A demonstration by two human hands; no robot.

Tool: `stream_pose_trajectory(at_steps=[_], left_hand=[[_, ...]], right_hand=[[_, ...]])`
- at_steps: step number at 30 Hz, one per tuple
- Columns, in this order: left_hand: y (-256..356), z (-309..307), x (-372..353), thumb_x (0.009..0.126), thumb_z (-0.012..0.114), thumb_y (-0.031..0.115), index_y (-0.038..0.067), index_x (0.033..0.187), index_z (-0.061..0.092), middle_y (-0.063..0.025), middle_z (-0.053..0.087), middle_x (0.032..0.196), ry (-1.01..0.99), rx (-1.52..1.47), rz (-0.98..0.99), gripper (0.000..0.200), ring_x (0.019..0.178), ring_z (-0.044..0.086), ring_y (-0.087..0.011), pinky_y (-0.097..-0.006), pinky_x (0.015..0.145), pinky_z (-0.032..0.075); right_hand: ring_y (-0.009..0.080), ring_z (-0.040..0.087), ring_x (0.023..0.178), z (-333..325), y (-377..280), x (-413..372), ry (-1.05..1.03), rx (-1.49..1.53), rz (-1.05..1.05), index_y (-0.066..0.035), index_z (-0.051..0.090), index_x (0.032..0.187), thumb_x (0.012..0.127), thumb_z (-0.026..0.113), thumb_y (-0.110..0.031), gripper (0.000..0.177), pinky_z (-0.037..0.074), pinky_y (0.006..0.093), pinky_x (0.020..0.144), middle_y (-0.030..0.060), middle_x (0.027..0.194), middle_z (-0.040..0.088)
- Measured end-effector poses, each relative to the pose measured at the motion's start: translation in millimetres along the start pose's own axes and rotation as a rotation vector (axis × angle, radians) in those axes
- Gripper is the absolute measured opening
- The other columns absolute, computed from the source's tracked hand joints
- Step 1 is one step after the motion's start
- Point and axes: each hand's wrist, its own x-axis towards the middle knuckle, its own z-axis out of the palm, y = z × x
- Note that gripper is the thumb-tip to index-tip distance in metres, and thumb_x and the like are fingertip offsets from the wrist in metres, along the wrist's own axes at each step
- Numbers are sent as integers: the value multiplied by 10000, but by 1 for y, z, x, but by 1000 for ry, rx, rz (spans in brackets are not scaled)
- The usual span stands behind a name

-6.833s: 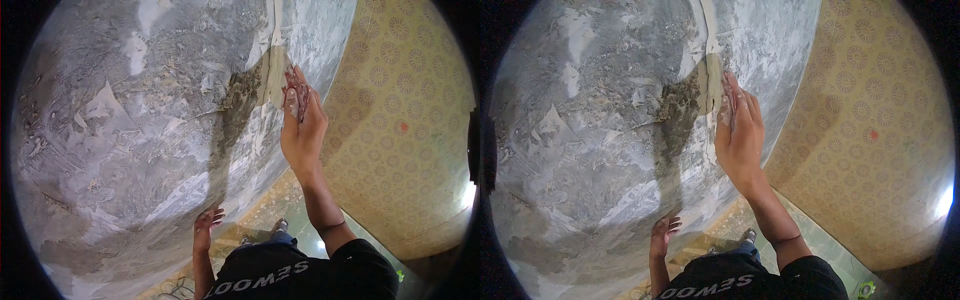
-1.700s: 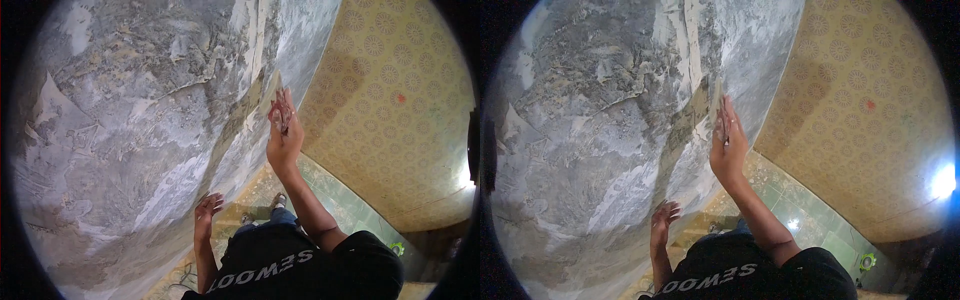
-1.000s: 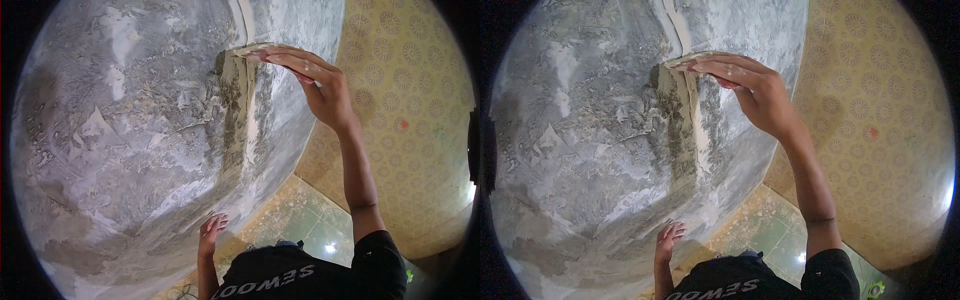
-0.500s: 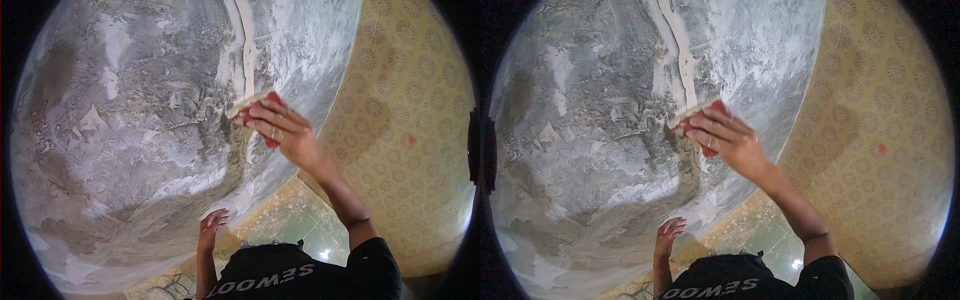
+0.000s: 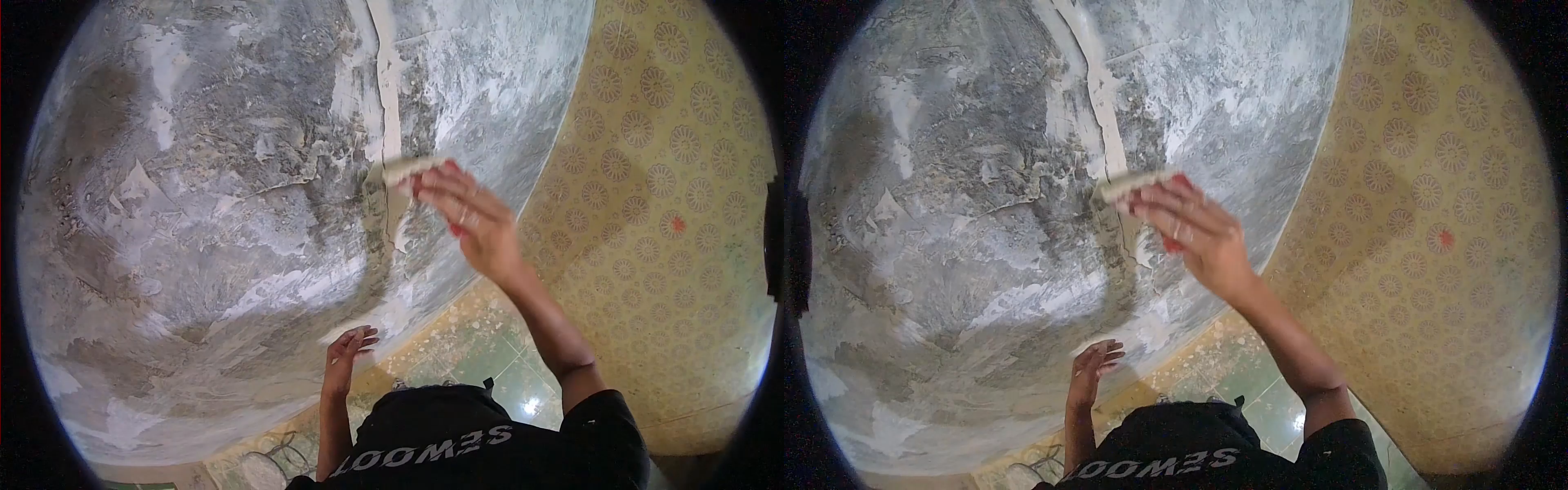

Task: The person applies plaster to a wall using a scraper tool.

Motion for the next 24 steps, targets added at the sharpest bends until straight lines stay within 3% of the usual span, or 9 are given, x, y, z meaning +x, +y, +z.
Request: stream_pose_trajectory(at_steps=[2,7,9,14,17,20,24], left_hand=[[1,0,-1,1005,588,375,2,1240,651,-163,687,1220,5,13,-10,445,1086,675,-268,-394,900,514],[0,-4,-4,1005,587,391,2,1258,639,-157,683,1232,6,9,24,467,1087,673,-256,-384,899,511],[-3,-7,-4,1005,590,385,3,1257,640,-156,683,1233,41,17,-4,460,1087,672,-255,-383,902,512],[-9,-6,-7,1009,594,354,0,1254,641,-152,686,1227,89,-21,-33,433,1080,676,-255,-376,904,519],[-11,-6,-6,1002,608,378,0,1253,646,-141,693,1210,71,-15,-37,455,1073,678,-235,-357,902,517],[-6,-3,-2,1002,608,373,0,1251,647,-146,692,1210,53,-15,-24,450,1081,677,-241,-360,906,518],[-2,0,-2,1006,599,368,3,1252,648,-144,691,1215,63,-2,-16,442,1086,673,-241,-368,913,514]], right_hand=[[264,653,1179,-16,-5,33,161,76,-33,-199,683,1263,804,686,5,502,507,452,1061,14,1273,685],[275,657,1168,0,0,41,195,143,-49,-196,685,1265,806,627,59,528,515,446,1039,41,1270,683],[272,643,1192,20,3,18,114,5,-31,-199,700,1244,804,626,41,506,519,443,1028,41,1297,668],[272,636,1205,55,-11,-59,-24,73,102,-224,678,1282,801,627,54,558,526,435,1020,29,1308,662],[266,643,1199,68,-20,-95,-87,264,221,-207,664,1297,815,589,104,578,515,427,1039,53,1315,659],[289,653,1188,54,-16,-90,-9,455,325,-186,646,1317,802,544,177,638,539,395,1007,105,1322,653],[289,681,1134,13,-2,-27,173,336,284,-143,638,1320,826,523,178,600,572,357,907,120,1311,659]])
